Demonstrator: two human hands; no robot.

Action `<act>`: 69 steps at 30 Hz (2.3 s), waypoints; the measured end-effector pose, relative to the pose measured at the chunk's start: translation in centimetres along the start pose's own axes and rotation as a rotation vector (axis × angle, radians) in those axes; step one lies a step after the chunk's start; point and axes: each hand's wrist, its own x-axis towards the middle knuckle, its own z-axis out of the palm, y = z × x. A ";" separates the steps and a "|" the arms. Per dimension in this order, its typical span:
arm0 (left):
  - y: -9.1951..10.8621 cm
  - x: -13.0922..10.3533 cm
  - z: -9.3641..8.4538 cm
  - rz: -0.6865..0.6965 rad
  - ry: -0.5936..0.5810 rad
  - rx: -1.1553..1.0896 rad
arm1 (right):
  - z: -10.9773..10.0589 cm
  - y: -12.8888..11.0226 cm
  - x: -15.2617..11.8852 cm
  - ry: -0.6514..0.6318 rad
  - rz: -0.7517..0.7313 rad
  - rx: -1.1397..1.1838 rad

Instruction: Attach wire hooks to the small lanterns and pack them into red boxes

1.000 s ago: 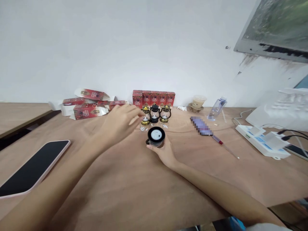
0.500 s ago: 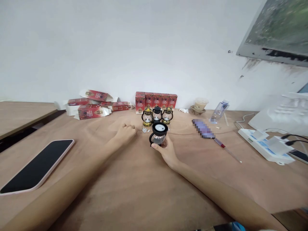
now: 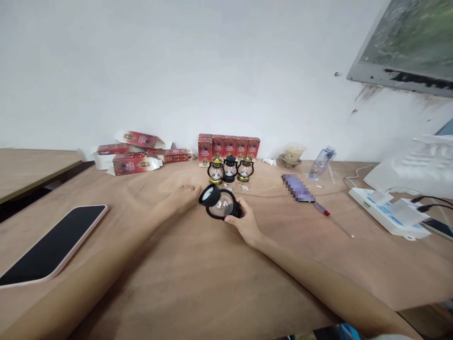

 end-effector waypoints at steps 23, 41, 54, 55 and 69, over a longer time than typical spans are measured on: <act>0.2 -0.9 -4.4 -0.065 -0.035 0.140 | 0.3 -1.0 0.2 0.113 0.412 0.431; 4.0 -2.1 -7.4 -0.001 -0.044 -1.205 | 1.2 -1.8 -1.9 -0.256 0.407 0.345; 4.7 -0.9 -6.3 -0.276 -0.241 -1.530 | 0.7 -1.0 -1.7 -0.284 0.351 0.547; 4.7 -0.9 -6.3 -0.286 -0.247 -1.548 | 0.7 -1.0 -1.7 -0.281 0.355 0.547; 4.7 -0.8 -5.6 -0.299 -0.254 -1.694 | 0.5 -0.9 -1.6 -0.297 0.357 0.554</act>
